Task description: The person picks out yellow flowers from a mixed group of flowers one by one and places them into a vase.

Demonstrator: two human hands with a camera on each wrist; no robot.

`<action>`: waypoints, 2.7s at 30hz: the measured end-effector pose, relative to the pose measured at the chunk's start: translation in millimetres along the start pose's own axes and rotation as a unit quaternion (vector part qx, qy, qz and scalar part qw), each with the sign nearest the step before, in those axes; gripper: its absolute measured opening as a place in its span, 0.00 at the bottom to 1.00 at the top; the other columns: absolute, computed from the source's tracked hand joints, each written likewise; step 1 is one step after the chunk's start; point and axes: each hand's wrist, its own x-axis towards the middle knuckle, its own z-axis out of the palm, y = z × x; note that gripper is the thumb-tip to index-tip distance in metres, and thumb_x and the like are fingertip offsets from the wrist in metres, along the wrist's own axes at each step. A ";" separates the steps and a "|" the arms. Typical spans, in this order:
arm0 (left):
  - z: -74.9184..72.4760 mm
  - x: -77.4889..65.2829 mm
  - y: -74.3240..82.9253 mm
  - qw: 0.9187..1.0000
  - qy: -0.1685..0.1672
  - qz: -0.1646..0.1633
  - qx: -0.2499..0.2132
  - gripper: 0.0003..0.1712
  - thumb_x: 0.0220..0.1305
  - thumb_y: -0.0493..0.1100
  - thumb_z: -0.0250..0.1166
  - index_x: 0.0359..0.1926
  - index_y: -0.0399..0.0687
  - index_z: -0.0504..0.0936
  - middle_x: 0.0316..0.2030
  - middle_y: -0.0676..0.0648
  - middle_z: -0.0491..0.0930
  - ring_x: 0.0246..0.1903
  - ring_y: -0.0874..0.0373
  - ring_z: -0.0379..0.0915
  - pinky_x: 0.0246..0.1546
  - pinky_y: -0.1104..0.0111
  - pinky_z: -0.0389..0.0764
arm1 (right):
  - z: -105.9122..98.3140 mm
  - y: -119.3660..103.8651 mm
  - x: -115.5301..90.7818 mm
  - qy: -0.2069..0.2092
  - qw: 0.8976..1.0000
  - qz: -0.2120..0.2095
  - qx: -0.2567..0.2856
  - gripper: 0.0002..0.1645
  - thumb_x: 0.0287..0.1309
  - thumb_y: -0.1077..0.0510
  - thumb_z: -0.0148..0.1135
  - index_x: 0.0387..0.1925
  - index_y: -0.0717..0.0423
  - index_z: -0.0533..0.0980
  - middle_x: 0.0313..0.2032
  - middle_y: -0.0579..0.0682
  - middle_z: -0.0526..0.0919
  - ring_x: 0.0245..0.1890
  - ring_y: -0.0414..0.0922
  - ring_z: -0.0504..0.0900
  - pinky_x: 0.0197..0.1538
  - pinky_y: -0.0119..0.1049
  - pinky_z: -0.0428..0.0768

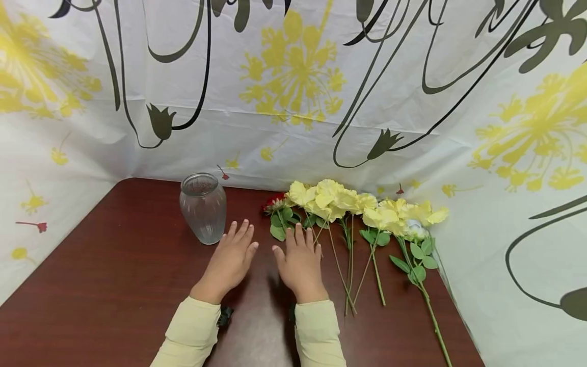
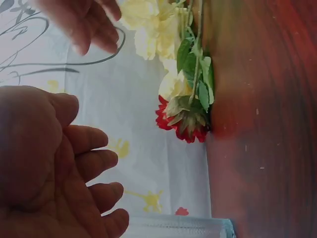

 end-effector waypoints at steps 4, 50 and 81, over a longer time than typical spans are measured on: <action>-12.3 -5.8 -1.6 0.999 0.020 -0.009 -0.039 0.30 0.78 0.50 0.51 0.71 0.36 0.65 0.73 0.37 0.57 0.74 0.37 0.43 0.66 0.41 0.58 | -5.6 6.5 -1.3 -0.005 0.999 -0.017 0.034 0.36 0.75 0.45 0.49 0.73 0.62 0.60 0.75 0.61 0.50 0.75 0.61 0.43 0.69 0.65 0.49; -95.8 10.3 -104.9 0.934 0.051 -0.110 -0.335 0.49 0.60 0.60 0.71 0.73 0.47 0.57 0.68 0.41 0.63 0.69 0.44 0.58 0.65 0.45 0.61 | -55.1 134.7 57.5 -0.031 0.994 0.046 0.098 0.20 0.75 0.53 0.49 0.55 0.63 0.75 0.38 0.59 0.79 0.31 0.51 0.76 0.35 0.46 0.74; -110.8 -28.1 -105.4 0.930 -0.007 -0.041 -0.366 0.38 0.63 0.46 0.70 0.68 0.44 0.60 0.63 0.41 0.67 0.62 0.46 0.63 0.57 0.47 0.71 | -19.4 137.8 77.7 -0.020 0.942 0.144 0.302 0.21 0.76 0.53 0.48 0.60 0.64 0.69 0.52 0.67 0.74 0.48 0.59 0.77 0.41 0.43 0.79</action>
